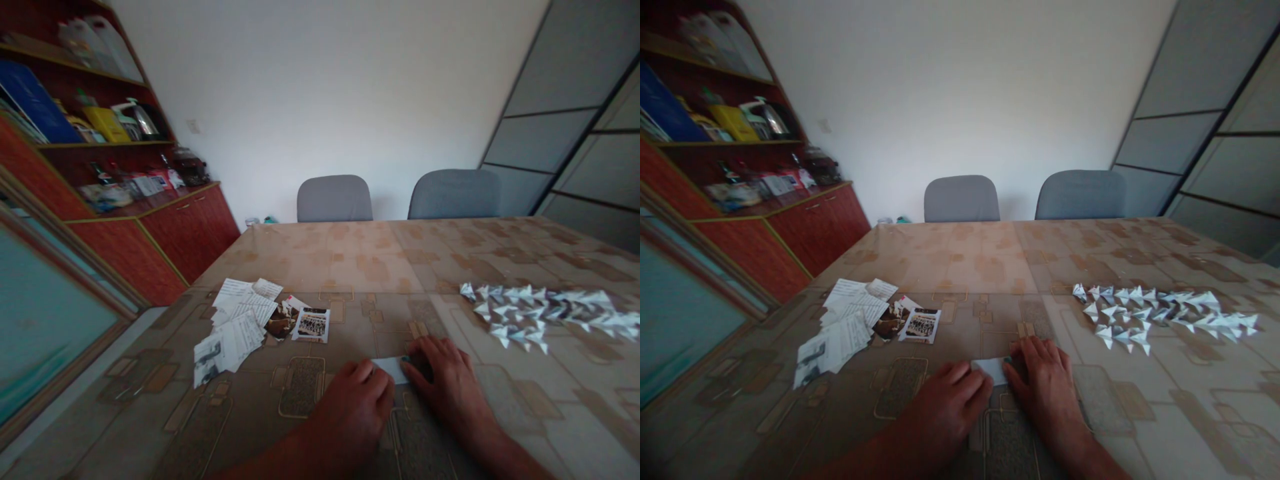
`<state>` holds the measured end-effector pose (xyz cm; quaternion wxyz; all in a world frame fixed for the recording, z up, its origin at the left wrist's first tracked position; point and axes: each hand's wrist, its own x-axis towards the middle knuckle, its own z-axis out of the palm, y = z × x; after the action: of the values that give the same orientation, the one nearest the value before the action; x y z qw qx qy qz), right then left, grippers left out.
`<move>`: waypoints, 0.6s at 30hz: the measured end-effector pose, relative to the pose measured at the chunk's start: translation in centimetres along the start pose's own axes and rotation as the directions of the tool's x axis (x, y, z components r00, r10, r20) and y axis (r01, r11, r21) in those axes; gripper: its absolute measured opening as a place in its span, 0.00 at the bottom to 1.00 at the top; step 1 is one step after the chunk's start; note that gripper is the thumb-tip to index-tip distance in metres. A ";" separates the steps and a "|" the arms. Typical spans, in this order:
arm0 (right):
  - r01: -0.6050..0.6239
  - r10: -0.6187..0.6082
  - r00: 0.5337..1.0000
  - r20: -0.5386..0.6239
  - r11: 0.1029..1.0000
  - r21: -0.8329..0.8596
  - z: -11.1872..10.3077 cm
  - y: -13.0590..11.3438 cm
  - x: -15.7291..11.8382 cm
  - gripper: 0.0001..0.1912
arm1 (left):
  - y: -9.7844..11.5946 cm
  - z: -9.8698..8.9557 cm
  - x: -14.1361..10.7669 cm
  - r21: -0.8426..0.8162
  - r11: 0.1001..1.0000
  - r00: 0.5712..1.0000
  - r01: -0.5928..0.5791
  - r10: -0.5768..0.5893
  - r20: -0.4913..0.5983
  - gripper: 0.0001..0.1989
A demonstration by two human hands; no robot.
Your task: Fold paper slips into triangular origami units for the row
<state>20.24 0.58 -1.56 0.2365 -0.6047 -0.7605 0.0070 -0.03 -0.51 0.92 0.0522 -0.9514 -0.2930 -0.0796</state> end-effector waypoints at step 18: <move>-0.082 0.081 0.997 0.019 0.995 0.052 1.2 1.9 -1.0 0.24 | -0.1 0.2 -1.4 0.008 0.999 0.999 0.053 -0.053 -0.012 0.15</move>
<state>21.69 0.49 -3.58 0.2454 -0.6289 -0.7366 0.0417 -1.26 -1.15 0.42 0.0556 -0.9425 -0.3182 -0.0851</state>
